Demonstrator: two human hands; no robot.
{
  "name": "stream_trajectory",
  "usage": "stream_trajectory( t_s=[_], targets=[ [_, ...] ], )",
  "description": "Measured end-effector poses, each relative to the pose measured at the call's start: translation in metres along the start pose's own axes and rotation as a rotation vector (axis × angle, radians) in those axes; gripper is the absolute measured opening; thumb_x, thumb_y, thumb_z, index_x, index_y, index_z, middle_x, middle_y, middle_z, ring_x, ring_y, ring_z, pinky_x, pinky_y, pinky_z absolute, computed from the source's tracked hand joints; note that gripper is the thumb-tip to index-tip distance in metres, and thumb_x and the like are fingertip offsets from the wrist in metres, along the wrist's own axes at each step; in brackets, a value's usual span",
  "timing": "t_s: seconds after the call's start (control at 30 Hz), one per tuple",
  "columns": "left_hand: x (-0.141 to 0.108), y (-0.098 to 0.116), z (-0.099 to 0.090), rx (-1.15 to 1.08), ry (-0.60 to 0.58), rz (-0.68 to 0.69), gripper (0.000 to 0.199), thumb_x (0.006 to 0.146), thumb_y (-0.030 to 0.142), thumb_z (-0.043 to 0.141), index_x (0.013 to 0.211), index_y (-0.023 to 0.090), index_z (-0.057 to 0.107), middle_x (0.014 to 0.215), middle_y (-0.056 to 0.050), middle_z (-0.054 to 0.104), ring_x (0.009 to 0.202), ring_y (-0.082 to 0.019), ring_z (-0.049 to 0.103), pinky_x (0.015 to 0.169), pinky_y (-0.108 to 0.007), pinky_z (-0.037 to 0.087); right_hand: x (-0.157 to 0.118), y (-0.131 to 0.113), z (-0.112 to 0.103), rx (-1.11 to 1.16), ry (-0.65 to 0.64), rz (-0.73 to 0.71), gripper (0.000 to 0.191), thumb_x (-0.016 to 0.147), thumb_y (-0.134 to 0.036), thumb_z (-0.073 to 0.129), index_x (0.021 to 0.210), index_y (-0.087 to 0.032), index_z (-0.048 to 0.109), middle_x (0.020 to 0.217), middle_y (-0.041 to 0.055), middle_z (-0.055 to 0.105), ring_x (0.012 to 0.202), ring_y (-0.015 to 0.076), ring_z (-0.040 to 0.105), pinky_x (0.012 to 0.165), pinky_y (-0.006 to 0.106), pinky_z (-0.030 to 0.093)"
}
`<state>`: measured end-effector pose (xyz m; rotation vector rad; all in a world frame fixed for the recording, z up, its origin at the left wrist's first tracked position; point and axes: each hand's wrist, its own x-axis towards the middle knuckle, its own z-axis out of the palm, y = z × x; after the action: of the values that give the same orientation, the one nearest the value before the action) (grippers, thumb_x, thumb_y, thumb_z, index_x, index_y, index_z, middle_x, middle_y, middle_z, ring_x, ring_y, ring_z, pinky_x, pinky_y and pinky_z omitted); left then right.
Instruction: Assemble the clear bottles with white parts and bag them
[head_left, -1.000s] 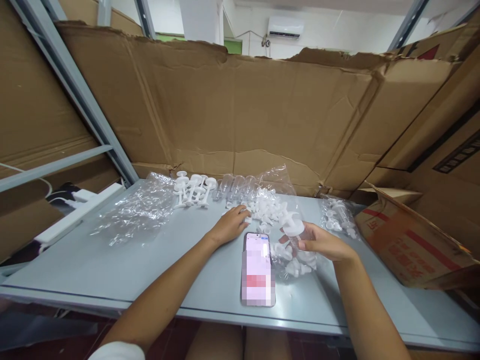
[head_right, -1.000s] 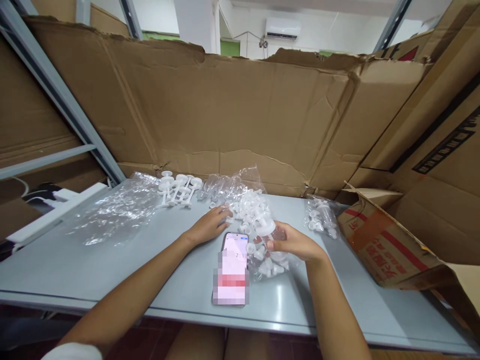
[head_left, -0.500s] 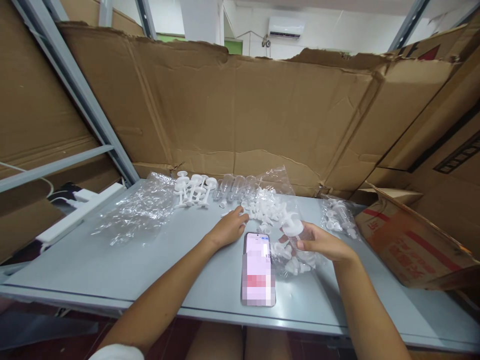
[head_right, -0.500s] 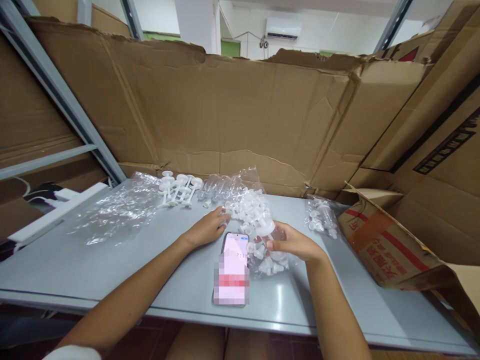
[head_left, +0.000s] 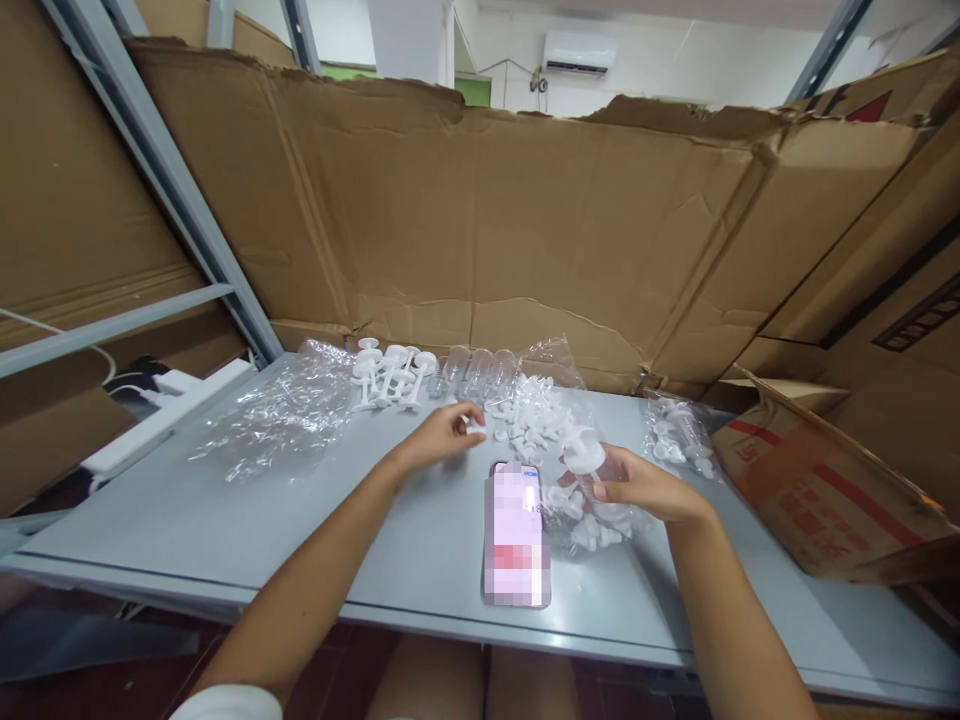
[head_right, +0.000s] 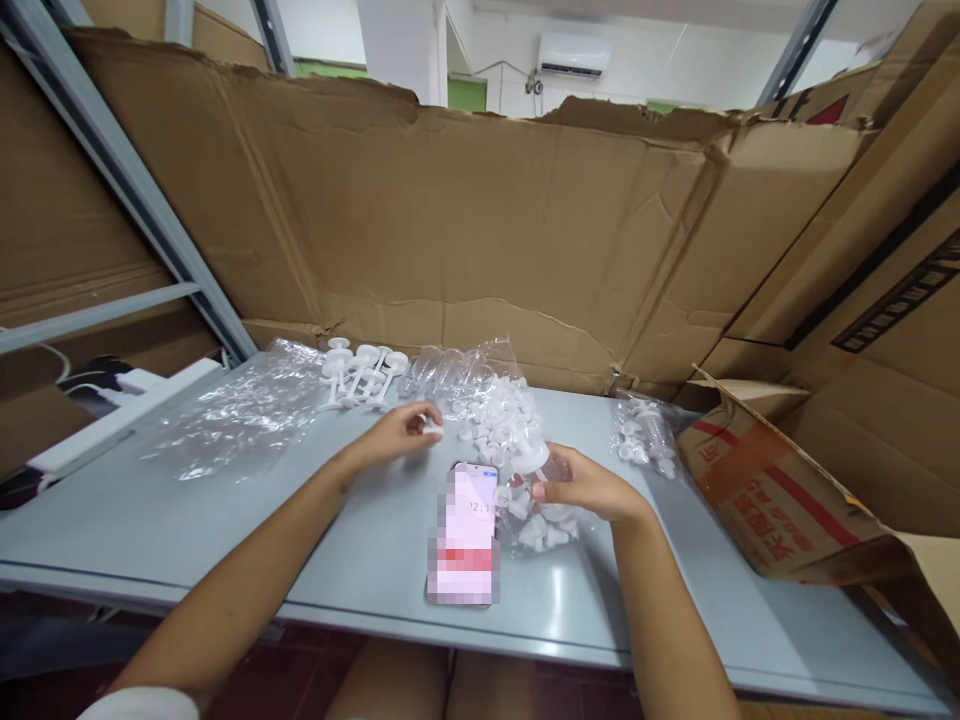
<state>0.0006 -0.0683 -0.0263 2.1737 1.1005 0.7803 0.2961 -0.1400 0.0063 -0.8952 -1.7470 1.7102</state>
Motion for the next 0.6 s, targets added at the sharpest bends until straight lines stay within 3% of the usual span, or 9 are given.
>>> stream_trajectory(
  t_s=[0.13, 0.2, 0.27, 0.4, 0.6],
  targets=[
    [-0.006, 0.016, -0.019, -0.485, 0.476, 0.106, 0.019, 0.075, 0.032, 0.059, 0.088, 0.019, 0.051, 0.080, 0.000, 0.054, 0.059, -0.008, 0.049, 0.054, -0.020, 0.042, 0.000, 0.001, 0.000, -0.007, -0.003, 0.001, 0.040, 0.074, -0.030, 0.066, 0.110, -0.016, 0.054, 0.098, 0.0082, 0.063, 0.074, 0.0140, 0.060, 0.067, 0.028, 0.051],
    [-0.011, 0.026, -0.022, -0.539, 0.633, 0.179, 0.019, 0.075, 0.030, 0.060, 0.089, 0.020, 0.051, 0.088, -0.002, 0.055, 0.064, -0.009, 0.051, 0.057, -0.021, 0.043, 0.000, 0.002, 0.000, -0.016, -0.014, 0.004, 0.040, 0.075, -0.029, 0.065, 0.111, -0.016, 0.054, 0.097, 0.0079, 0.063, 0.076, 0.0141, 0.060, 0.067, 0.028, 0.050],
    [-0.015, 0.036, -0.020, -0.452, 0.725, 0.269, 0.017, 0.075, 0.028, 0.062, 0.087, 0.020, 0.053, 0.092, -0.004, 0.055, 0.072, -0.011, 0.053, 0.062, -0.022, 0.044, 0.000, 0.003, 0.001, -0.036, -0.038, 0.020, 0.039, 0.075, -0.028, 0.065, 0.111, -0.016, 0.053, 0.096, 0.0078, 0.062, 0.079, 0.0149, 0.059, 0.066, 0.027, 0.050],
    [-0.023, 0.051, -0.012, -0.094, 0.756, 0.433, 0.013, 0.075, 0.022, 0.062, 0.084, 0.021, 0.055, 0.089, -0.004, 0.058, 0.084, -0.016, 0.056, 0.065, -0.026, 0.046, 0.000, 0.004, 0.002, -0.045, -0.137, 0.057, 0.038, 0.075, -0.027, 0.065, 0.109, -0.015, 0.053, 0.096, 0.0071, 0.061, 0.082, 0.0147, 0.058, 0.066, 0.025, 0.048],
    [-0.027, 0.059, -0.011, 0.141, 0.581, 0.532, 0.026, 0.083, 0.015, 0.052, 0.108, 0.024, 0.049, 0.096, -0.003, 0.064, 0.084, -0.015, 0.057, 0.076, -0.031, 0.045, 0.000, 0.004, 0.005, -0.025, -0.190, 0.105, 0.034, 0.073, -0.029, 0.067, 0.100, -0.015, 0.052, 0.095, 0.0063, 0.060, 0.082, 0.0153, 0.057, 0.065, 0.025, 0.048]
  ],
)
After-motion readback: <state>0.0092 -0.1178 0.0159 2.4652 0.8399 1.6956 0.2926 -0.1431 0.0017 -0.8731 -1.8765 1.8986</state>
